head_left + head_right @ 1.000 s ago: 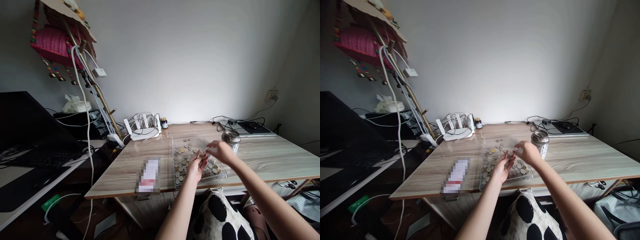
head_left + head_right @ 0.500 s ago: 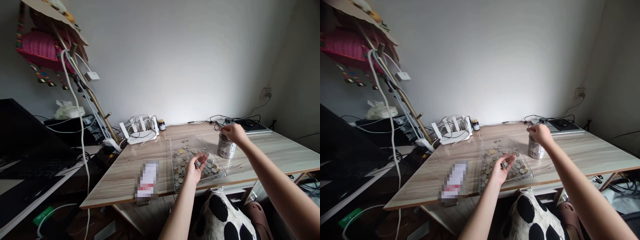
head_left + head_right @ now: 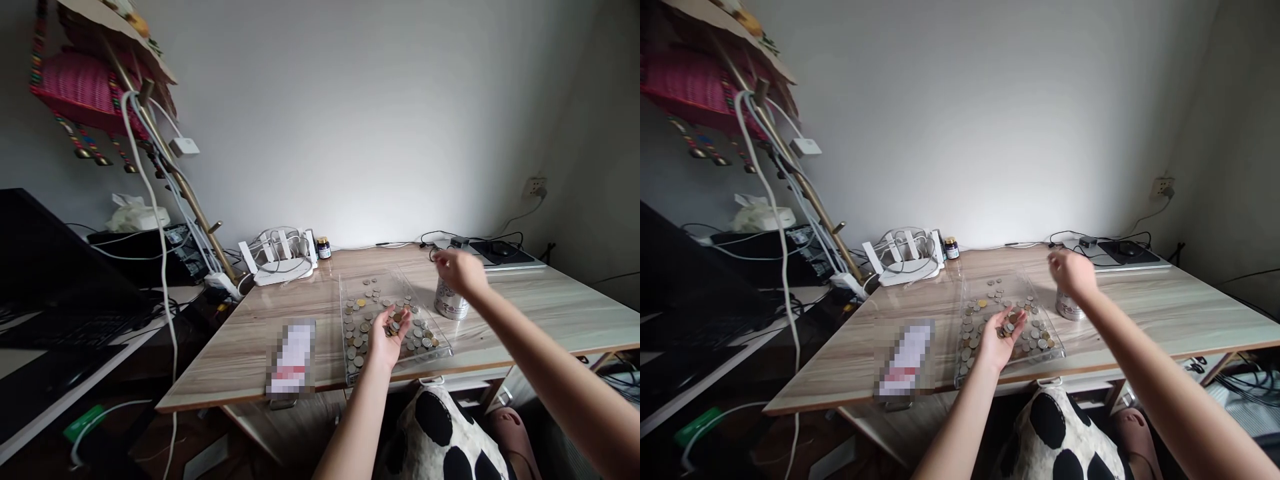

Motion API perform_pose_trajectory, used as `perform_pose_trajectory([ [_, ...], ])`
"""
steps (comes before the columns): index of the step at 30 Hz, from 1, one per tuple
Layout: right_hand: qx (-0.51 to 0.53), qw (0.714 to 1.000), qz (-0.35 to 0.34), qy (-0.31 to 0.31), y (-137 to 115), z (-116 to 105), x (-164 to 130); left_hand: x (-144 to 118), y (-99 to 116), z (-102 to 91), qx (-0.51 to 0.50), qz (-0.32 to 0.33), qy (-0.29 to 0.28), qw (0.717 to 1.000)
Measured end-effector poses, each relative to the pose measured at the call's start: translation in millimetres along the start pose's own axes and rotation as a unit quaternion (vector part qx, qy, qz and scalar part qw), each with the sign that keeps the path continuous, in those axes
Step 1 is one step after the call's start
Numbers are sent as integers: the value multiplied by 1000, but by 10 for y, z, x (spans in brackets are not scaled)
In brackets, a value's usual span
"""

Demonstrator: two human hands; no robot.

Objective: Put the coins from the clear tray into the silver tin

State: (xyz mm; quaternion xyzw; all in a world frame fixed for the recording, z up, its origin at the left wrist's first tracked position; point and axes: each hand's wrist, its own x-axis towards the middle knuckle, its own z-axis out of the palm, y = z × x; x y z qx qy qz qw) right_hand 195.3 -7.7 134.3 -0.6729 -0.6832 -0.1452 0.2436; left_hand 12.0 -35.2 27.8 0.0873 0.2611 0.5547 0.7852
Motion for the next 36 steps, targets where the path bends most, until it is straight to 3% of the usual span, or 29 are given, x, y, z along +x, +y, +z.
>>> perform_pose_trajectory([
  [4,104,967,-171,-155,-466,356,-397,40,-7,-5,-24,2,16,1000],
  [7,102,955,-197,-198,-625,580,-554,60,-9,-9,-35,16,3,999],
  [10,116,955,-180,-204,-609,613,-552,57,-12,-21,-34,5,-8,999],
  [13,162,964,-145,-156,-412,448,-386,37,-15,-39,-25,-15,-22,999],
  [16,154,987,-36,-38,-19,194,-77,15,-9,-43,-13,-21,-30,999],
  [18,81,995,62,12,291,60,133,5,0,-33,-1,-19,-27,999],
  [20,18,993,114,-9,556,-3,277,-1,10,-18,8,-20,-22,1000],
  [22,-4,991,119,-59,715,0,331,-6,16,-5,11,-20,-17,1000],
  [25,1,990,106,-91,748,62,295,-9,16,4,15,-19,-18,1000],
  [36,-56,990,113,-57,589,89,272,-8,14,-11,16,-16,-15,1000],
])
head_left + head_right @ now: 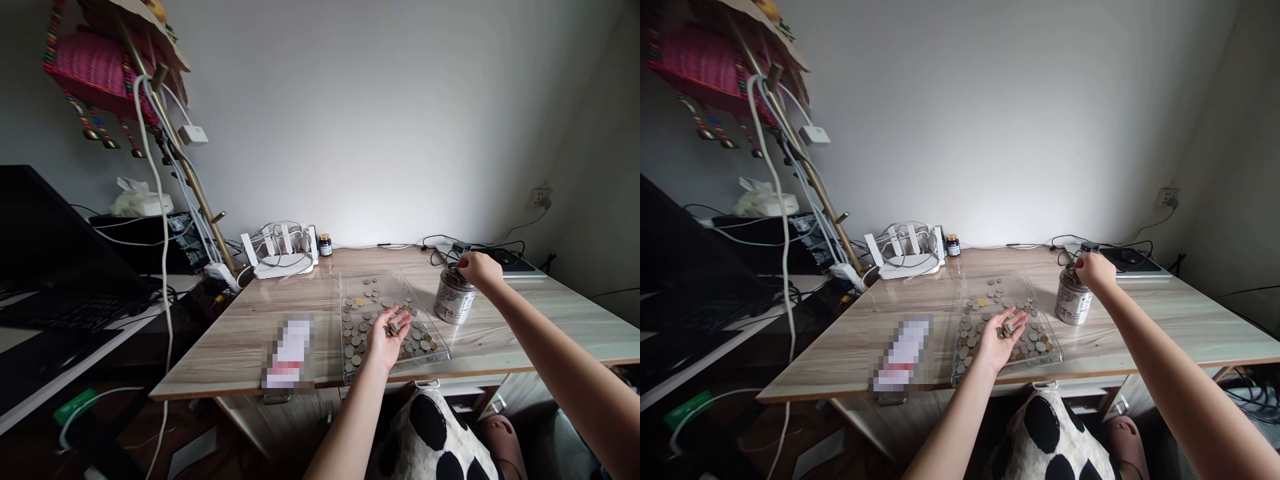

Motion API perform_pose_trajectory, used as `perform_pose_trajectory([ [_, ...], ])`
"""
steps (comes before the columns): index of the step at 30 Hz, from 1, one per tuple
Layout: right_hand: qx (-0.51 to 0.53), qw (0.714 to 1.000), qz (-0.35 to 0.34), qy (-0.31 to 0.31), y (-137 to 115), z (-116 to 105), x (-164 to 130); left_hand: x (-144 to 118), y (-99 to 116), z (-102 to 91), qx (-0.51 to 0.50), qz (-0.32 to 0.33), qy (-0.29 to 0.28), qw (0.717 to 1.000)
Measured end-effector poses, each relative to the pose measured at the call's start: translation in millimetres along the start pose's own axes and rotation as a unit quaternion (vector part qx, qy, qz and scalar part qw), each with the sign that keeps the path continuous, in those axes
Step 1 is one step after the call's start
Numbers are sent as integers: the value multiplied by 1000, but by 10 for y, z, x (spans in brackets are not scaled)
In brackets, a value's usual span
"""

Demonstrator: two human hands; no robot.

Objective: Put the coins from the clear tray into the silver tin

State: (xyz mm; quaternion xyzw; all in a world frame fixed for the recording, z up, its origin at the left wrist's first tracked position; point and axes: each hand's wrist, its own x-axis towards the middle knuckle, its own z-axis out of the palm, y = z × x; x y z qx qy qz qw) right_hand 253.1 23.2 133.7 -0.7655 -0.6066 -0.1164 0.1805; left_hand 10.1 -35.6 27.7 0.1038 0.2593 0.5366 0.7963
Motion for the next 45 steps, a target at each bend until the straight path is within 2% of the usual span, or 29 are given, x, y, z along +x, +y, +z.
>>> perform_pose_trajectory([
  [2,0,998,-35,61,-105,-19,-134,1,0,-5,-8,0,-3,1000],
  [4,30,990,-103,96,-292,-5,-372,3,-2,-9,-25,4,-9,1000],
  [5,53,984,-149,84,-407,19,-518,6,-4,-11,-37,8,-11,999],
  [8,110,951,-288,-26,-756,152,-946,21,-7,-13,-58,13,3,998],
  [11,129,926,-343,-92,-976,298,-1183,46,-5,-17,-63,19,21,998],
  [15,166,915,-346,-128,-1059,405,-1247,70,3,-35,-60,30,24,997],
  [18,161,914,-354,-115,-1085,417,-1302,65,3,-46,-63,32,27,997],
  [21,146,925,-338,-89,-1042,331,-1273,37,-5,-49,-63,32,3,998],
  [24,162,952,-255,-36,-812,108,-961,-1,-6,-49,-71,26,-41,996],
  [27,125,987,-99,29,-434,-128,-448,-24,-1,-51,-68,18,-55,996],
  [29,57,998,-23,11,-197,-196,-155,-25,1,-55,-58,18,-54,997],
  [31,5,999,1,-34,-35,-181,25,-19,3,-58,-49,19,-53,997],
  [34,-24,996,-3,-85,61,-111,119,-13,6,-56,-38,18,-50,998],
  [36,-36,995,-2,-97,51,-106,111,-17,8,-50,-35,14,-45,998],
  [38,-49,996,-4,-72,-23,-143,45,-24,9,-44,-36,11,-41,998],
  [40,-44,999,-22,-11,-179,-179,-105,-27,9,-41,-42,12,-41,998],
  [42,0,996,-88,10,-417,-165,-353,-23,8,-39,-51,15,-42,998],
  [43,31,990,-135,-13,-555,-131,-506,-20,7,-39,-55,17,-38,998],
  [45,96,959,-249,-95,-826,-15,-821,-16,8,-36,-60,23,-22,998],
])
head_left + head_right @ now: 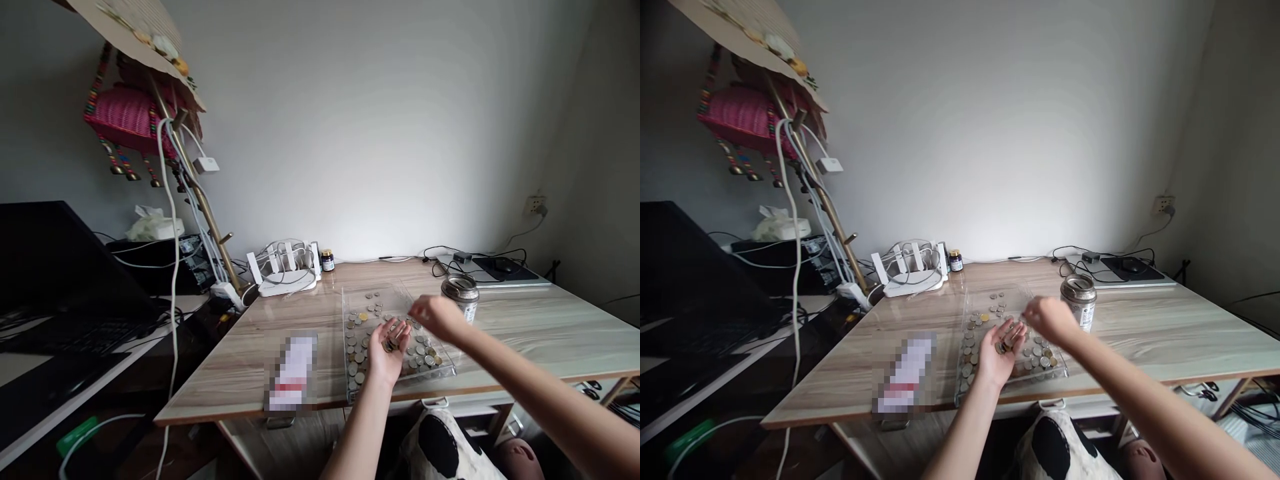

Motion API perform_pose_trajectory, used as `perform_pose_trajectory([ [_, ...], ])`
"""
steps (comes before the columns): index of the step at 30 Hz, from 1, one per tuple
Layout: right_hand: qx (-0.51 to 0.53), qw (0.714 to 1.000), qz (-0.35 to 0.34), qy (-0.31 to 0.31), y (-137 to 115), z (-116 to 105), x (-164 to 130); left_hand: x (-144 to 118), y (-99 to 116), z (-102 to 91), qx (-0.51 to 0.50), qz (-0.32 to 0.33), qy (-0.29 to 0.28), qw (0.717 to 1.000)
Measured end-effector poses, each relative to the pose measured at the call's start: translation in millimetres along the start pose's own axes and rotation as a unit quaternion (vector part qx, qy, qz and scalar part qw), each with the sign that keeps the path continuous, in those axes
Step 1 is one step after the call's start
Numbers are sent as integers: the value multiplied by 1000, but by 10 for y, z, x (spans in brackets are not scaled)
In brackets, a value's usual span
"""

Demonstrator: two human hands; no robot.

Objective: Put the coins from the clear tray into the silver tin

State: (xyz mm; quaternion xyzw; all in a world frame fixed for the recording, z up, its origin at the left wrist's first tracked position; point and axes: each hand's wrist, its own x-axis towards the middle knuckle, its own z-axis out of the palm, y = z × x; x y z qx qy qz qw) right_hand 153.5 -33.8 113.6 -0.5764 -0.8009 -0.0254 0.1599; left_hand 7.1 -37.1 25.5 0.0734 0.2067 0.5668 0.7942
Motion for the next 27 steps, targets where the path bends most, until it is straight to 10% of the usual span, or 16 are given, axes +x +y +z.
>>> perform_pose_trajectory([
  [5,45,992,-105,-45,-463,449,-212,-35,24,22,-6,14,52,999],
  [13,117,989,-84,44,-376,516,-276,-34,9,2,-19,-2,21,1000],
  [20,219,948,148,175,595,-178,130,-13,2,-22,-22,-10,-27,999],
  [27,40,949,300,91,1337,-343,307,4,9,-18,1,-2,-9,1000],
])
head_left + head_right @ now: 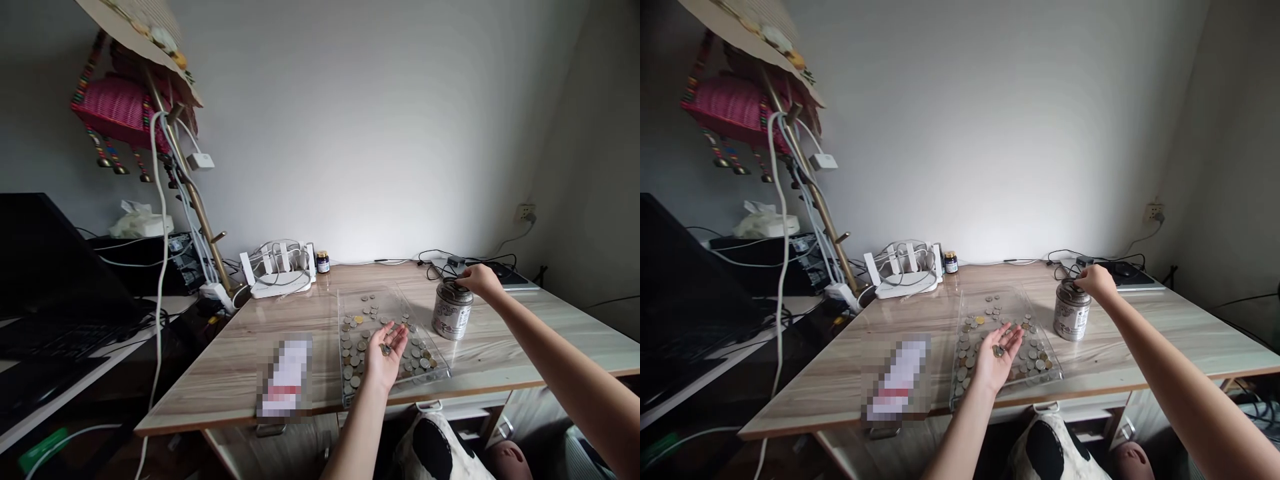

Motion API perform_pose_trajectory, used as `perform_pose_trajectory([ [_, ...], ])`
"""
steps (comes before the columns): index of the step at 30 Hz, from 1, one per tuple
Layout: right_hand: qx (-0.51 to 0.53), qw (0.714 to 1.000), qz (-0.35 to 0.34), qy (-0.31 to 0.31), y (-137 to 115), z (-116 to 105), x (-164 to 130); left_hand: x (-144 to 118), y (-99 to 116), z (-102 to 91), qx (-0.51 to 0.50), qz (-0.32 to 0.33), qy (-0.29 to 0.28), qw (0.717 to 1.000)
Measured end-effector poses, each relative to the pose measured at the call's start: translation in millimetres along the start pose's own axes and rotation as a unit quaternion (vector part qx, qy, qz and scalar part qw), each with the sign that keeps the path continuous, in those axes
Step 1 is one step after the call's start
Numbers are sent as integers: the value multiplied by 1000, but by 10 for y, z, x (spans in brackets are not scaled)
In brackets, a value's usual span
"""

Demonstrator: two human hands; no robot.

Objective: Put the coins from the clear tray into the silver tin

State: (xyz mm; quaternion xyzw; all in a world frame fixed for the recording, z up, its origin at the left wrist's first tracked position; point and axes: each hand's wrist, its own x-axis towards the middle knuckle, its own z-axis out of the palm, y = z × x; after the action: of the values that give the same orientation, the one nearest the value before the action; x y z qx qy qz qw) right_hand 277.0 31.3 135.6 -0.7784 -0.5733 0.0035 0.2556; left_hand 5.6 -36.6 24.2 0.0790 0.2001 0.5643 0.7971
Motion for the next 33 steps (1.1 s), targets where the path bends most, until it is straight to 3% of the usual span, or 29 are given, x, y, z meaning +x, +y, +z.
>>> perform_pose_trajectory([
  [9,-74,997,-7,-31,-111,66,64,-19,9,37,13,2,10,1000],
  [15,-68,997,-5,-24,-32,64,126,-17,4,39,18,3,8,1000],
  [24,-85,981,-33,-169,-83,35,300,-8,5,19,28,10,3,1000],
  [33,-58,979,-16,-193,-64,21,309,-24,4,41,36,13,7,999],
])
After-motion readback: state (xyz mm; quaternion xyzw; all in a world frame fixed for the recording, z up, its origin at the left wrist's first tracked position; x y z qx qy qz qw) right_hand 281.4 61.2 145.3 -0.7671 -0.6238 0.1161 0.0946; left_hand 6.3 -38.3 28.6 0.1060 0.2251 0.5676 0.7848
